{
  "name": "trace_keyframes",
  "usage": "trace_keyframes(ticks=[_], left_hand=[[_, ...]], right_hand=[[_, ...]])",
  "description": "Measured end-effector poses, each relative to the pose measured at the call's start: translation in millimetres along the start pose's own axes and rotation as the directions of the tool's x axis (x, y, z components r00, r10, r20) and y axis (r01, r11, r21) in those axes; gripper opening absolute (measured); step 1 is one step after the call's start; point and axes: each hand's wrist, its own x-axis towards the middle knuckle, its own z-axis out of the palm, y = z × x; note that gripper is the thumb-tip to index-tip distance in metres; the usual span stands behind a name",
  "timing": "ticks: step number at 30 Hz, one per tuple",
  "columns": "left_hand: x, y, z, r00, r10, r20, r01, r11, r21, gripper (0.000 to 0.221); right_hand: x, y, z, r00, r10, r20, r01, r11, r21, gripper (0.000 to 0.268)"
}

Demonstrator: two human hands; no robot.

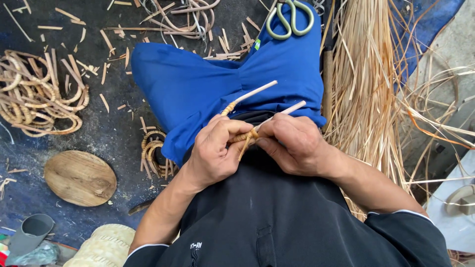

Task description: The person sits on the floor and binds thin rattan strips around a thicker rattan stick, wrapping the strip tightly along the rod. They cut the strip with scissors, then bend a curved rattan piece and continue wrapping and securing the strip around the frame by hand.

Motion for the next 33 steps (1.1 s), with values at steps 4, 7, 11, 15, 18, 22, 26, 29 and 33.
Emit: trace_keyframes(ticks=[4,7,11,15,18,22,26,29,33], left_hand=[[-1.7,-7.0,-1.2,1.000,0.008,-0.020,-0.009,1.000,-0.028,0.028],[-4.1,-9.4,-2.9,0.988,-0.153,0.026,0.156,0.974,-0.164,0.021],[-8.8,-13.6,-7.9,0.917,-0.352,0.188,0.397,0.771,-0.497,0.025],[-11.0,-13.4,-8.3,0.954,-0.279,0.111,0.300,0.890,-0.343,0.025],[-13.5,-14.9,-7.5,0.981,-0.192,-0.016,0.178,0.935,-0.305,0.023],[-4.3,-6.1,-8.6,0.991,-0.102,-0.084,0.079,0.968,-0.239,0.024],[10.6,-2.0,-12.2,0.971,0.171,-0.166,-0.174,0.985,-0.006,0.024],[15.0,-4.8,-9.2,0.937,0.299,-0.182,-0.280,0.952,0.124,0.025],[4.6,-20.1,1.7,0.934,0.286,-0.214,-0.261,0.955,0.139,0.026]], right_hand=[[1.9,2.6,1.9,0.999,0.045,-0.001,-0.045,0.999,0.010,0.015],[5.9,5.0,0.7,0.994,0.105,-0.003,-0.105,0.994,0.010,0.013],[13.1,10.4,1.2,0.998,0.052,0.030,-0.052,0.999,0.015,0.013],[13.0,13.9,3.2,0.999,0.008,0.031,-0.008,1.000,0.017,0.015],[12.7,10.2,13.1,0.997,0.026,-0.073,-0.027,1.000,-0.013,0.015],[-1.6,15.5,42.2,0.954,0.162,-0.252,-0.122,0.979,0.166,0.013],[3.2,15.7,49.6,0.862,0.425,-0.277,-0.172,0.759,0.628,0.011],[4.8,12.1,48.0,0.873,0.405,-0.272,-0.170,0.775,0.609,0.006],[30.8,-14.9,35.6,0.912,0.289,-0.291,-0.156,0.900,0.406,0.014]])
